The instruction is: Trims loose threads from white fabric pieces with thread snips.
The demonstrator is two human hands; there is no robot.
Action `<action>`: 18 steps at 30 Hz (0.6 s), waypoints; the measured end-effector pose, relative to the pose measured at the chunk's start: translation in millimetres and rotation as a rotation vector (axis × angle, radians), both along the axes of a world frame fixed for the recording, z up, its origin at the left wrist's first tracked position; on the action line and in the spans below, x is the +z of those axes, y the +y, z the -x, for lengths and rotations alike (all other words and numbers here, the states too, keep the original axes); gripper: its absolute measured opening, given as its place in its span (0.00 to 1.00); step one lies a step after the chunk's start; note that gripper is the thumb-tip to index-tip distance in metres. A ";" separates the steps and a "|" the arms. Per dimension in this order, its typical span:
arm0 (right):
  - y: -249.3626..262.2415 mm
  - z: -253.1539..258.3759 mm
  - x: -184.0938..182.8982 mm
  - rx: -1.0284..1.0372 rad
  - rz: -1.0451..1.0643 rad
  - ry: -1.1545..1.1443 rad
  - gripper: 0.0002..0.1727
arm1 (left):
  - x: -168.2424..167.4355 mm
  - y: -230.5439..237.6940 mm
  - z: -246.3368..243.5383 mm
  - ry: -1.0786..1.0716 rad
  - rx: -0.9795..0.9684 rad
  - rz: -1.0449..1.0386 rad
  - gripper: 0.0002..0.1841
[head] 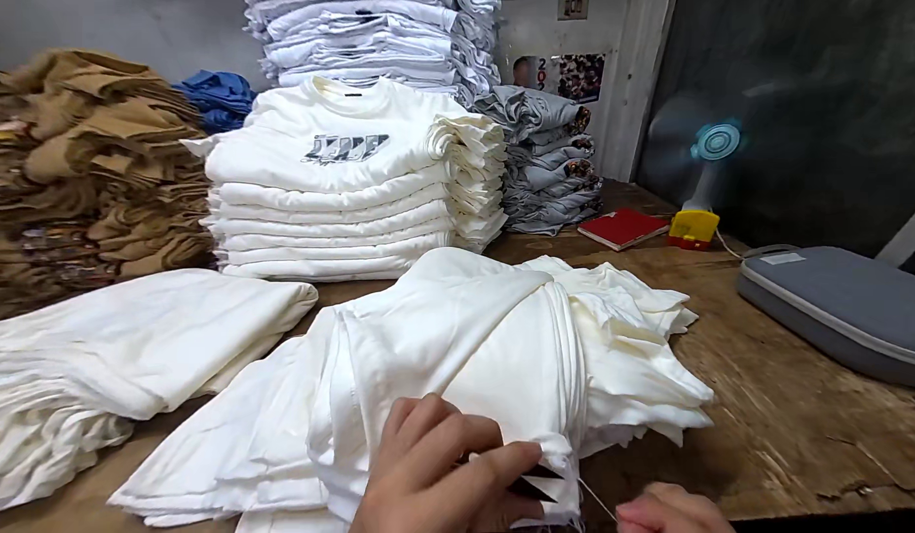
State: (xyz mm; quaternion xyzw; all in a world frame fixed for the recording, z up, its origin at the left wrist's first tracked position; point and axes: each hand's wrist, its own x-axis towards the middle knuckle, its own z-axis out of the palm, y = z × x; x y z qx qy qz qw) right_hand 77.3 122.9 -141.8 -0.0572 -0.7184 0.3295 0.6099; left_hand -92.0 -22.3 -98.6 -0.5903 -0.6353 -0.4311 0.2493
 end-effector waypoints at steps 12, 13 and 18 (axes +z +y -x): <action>-17.2 37.9 8.5 -0.096 -0.084 -0.095 0.15 | -4.1 -12.1 5.8 0.275 0.296 -0.084 0.15; -15.5 41.1 2.0 -0.115 -0.139 -0.052 0.09 | -3.7 -13.7 7.1 0.266 0.298 -0.071 0.15; -9.8 26.4 -11.7 -0.173 -0.123 0.001 0.06 | -16.1 -21.4 1.2 0.269 0.270 -0.088 0.14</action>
